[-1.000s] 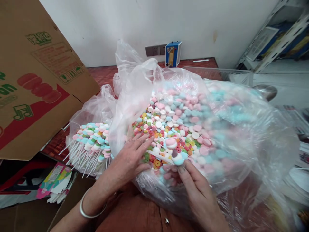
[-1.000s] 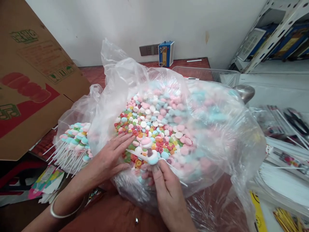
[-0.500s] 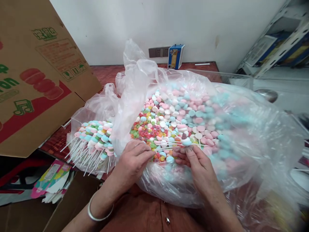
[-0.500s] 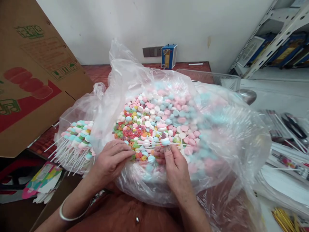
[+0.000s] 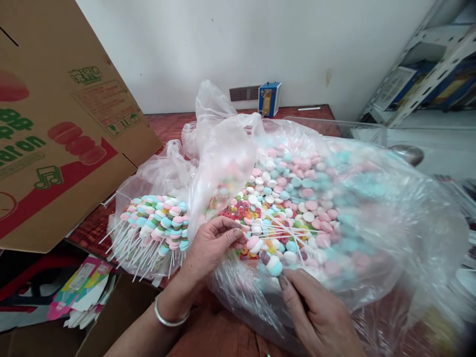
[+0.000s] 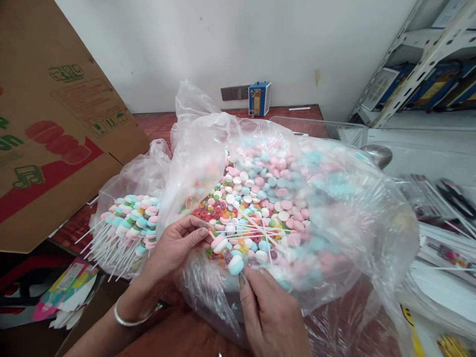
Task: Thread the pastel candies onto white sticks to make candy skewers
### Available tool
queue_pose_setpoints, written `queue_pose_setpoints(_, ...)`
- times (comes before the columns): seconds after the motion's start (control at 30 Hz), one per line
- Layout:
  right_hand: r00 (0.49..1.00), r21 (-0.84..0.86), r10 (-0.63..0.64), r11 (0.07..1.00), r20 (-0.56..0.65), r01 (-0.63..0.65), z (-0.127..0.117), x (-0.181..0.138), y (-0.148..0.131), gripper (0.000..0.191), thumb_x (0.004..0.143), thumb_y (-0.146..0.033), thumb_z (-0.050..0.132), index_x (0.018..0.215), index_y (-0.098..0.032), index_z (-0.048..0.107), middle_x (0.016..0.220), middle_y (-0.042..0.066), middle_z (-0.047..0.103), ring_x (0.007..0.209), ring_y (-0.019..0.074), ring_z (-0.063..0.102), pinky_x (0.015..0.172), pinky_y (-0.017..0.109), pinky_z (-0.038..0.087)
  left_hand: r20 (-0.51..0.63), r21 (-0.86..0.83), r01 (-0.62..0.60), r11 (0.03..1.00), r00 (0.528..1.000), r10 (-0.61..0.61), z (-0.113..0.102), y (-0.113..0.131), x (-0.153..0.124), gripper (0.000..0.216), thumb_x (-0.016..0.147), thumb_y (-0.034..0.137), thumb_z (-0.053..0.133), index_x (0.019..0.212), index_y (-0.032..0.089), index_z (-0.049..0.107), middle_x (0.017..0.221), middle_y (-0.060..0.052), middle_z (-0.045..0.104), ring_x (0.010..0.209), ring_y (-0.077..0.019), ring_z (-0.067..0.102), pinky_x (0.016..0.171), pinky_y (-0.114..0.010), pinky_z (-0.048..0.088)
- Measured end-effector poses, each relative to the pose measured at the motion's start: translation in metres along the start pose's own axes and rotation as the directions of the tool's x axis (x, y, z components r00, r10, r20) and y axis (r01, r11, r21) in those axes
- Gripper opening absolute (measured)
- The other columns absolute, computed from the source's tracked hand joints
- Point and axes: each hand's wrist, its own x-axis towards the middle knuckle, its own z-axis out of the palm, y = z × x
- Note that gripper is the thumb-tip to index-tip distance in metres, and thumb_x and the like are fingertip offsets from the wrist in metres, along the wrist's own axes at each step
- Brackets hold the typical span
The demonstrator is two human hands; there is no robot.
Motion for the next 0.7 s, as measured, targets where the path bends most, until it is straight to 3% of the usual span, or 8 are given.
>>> queue_pose_setpoints(0.17,0.999,-0.047,0.042,0.998,0.035,-0.041,0.003,-0.001,0.001,0.017,0.101,-0.025,0.048,0.091,-0.023,0.061,0.080,0.000,0.069,0.073,0.0144,0.066,0.066,0.021,0.047,-0.013,-0.094,-0.036,0.995,0.999,0.035,0.002,-0.007,-0.002,0.024,0.071,0.035,0.085,0.077,0.017,0.070,0.071,0.000,0.073,0.066,-0.0131,0.069,0.066,-0.024,0.057)
queue_pose_setpoints(0.37,0.990,0.063,0.142,0.988,0.026,-0.143,0.006,0.001,-0.005,0.030,0.101,-0.032,0.045,0.075,-0.022,0.056,0.072,-0.001,0.063,0.066,0.0142,0.062,0.061,0.022,0.044,0.045,0.068,-0.135,0.989,0.990,0.132,0.003,-0.010,-0.006,0.017,0.073,0.025,0.083,0.080,0.017,0.071,0.079,0.001,0.071,0.074,-0.0109,0.065,0.071,-0.021,0.052)
queue_pose_setpoints(0.47,0.968,0.187,0.242,0.950,0.059,-0.249,0.006,0.001,-0.004,0.033,0.101,-0.038,0.044,0.075,-0.022,0.057,0.069,-0.002,0.061,0.064,0.0139,0.059,0.058,0.020,0.043,0.065,0.078,-0.161,0.984,0.986,0.156,0.001,-0.012,-0.004,0.031,0.079,0.028,0.079,0.107,0.021,0.068,0.080,0.002,0.070,0.074,-0.0132,0.066,0.072,-0.025,0.054)
queue_pose_setpoints(0.53,0.950,0.225,0.307,0.924,0.051,-0.310,0.004,0.000,0.000,0.035,0.100,-0.042,0.046,0.074,-0.022,0.057,0.069,-0.002,0.061,0.063,0.0137,0.056,0.056,0.020,0.043,0.111,0.208,-0.260,0.943,0.964,0.242,0.000,-0.014,-0.002,0.030,0.088,0.028,0.070,0.117,0.022,0.065,0.087,-0.001,0.071,0.079,-0.0160,0.067,0.075,-0.030,0.054)
queue_pose_setpoints(0.6,0.935,0.227,0.354,0.908,0.035,-0.352,-0.001,-0.003,0.005,0.036,0.099,-0.045,0.048,0.074,-0.021,0.059,0.070,-0.002,0.061,0.062,0.0137,0.054,0.055,0.020,0.041,0.269,0.465,-0.451,0.762,0.892,0.363,-0.001,-0.015,-0.001,0.015,0.093,0.023,0.062,0.106,0.021,0.071,0.092,-0.004,0.071,0.086,-0.0184,0.066,0.079,-0.032,0.051)
queue_pose_setpoints(0.7,0.923,0.221,0.382,0.897,0.050,-0.383,-0.008,-0.009,0.011,0.036,0.098,-0.047,0.049,0.076,-0.021,0.061,0.069,-0.002,0.062,0.061,0.0141,0.054,0.055,0.021,0.041,0.557,0.701,-0.647,0.299,0.759,0.336,-0.001,-0.016,-0.001,0.014,0.094,0.017,0.061,0.090,0.020,0.074,0.088,-0.006,0.068,0.089,-0.0211,0.061,0.079,-0.035,0.046)
